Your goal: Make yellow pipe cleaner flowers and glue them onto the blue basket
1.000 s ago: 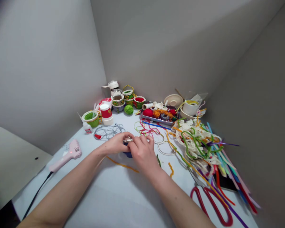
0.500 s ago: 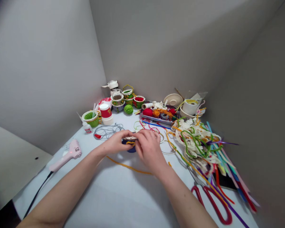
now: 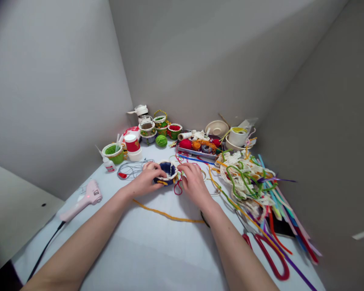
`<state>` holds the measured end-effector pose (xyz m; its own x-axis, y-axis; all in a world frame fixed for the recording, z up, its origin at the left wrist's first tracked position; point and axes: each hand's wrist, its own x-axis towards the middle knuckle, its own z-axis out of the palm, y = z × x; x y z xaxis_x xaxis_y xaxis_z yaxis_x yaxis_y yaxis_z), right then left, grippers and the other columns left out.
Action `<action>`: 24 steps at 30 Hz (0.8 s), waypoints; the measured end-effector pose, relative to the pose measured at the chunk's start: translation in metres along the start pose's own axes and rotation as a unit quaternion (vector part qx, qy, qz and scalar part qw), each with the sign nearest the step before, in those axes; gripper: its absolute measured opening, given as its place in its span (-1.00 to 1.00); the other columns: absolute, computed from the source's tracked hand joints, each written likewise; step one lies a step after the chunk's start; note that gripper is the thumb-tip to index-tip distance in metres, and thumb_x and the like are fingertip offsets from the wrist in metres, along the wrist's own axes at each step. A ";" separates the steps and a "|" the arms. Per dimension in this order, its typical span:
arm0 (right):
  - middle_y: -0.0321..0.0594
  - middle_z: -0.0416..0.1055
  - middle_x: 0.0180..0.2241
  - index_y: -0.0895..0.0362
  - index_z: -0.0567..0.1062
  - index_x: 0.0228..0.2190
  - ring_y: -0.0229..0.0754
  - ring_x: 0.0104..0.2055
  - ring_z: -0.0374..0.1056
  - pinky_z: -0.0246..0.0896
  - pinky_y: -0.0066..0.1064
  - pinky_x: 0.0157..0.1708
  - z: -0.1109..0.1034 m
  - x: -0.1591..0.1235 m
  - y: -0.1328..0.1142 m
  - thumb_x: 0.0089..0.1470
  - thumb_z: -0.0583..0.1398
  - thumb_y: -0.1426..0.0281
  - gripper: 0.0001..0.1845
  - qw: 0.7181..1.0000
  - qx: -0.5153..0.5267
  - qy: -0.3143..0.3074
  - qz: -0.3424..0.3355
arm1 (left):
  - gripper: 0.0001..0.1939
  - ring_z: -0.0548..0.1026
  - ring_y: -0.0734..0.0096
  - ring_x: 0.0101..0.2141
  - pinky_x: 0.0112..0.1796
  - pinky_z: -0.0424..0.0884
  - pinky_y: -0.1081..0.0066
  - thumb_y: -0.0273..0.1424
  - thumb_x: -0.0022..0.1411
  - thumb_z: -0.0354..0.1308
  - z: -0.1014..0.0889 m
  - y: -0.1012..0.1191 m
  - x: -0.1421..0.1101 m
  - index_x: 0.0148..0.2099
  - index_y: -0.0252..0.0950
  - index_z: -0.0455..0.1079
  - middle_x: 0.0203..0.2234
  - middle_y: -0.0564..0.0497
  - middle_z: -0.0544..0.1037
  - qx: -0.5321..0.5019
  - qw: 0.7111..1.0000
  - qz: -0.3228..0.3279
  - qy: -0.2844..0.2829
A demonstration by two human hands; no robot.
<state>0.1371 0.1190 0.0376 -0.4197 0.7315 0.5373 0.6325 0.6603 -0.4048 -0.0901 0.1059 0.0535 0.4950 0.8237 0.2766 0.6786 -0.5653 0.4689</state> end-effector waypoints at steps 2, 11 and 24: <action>-0.07 0.37 -0.07 0.12 0.42 -0.10 -0.02 -0.01 0.24 0.15 -0.12 -0.01 0.000 -0.001 0.001 0.03 0.05 0.63 -0.59 1.000 0.004 -0.004 0.002 | -0.73 0.30 0.20 -0.01 0.22 -0.16 0.07 -0.49 0.04 0.20 -0.001 -0.001 -0.001 -0.17 -0.14 0.46 -0.23 -0.01 0.43 0.007 1.000 -0.003 -0.005; -0.08 0.36 -0.09 0.10 0.42 -0.10 0.01 0.00 0.23 0.15 -0.07 -0.01 0.001 -0.003 0.003 0.00 0.06 0.63 -0.58 1.000 0.025 0.003 0.005 | -0.42 0.07 0.04 0.23 0.22 -0.29 -0.07 -0.41 0.00 0.28 -0.005 0.001 -0.018 0.11 -0.11 0.29 0.18 -0.06 0.31 0.037 0.999 0.017 0.011; -0.05 0.34 -0.12 0.15 0.39 -0.10 -0.03 -0.05 0.28 0.23 -0.12 -0.03 0.014 -0.007 0.021 0.01 0.05 0.61 -0.62 0.998 0.048 0.034 0.026 | -0.67 0.44 0.21 -0.10 -0.13 0.36 0.27 -0.25 0.18 0.15 0.022 -0.003 -0.062 -0.04 -0.28 0.31 -0.13 -0.13 0.47 -0.107 0.933 -0.214 0.270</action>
<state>0.1444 0.1297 0.0154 -0.3406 0.7538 0.5619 0.5855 0.6377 -0.5006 -0.1112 0.0555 0.0162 -0.1810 0.9064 0.3817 0.5990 -0.2062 0.7737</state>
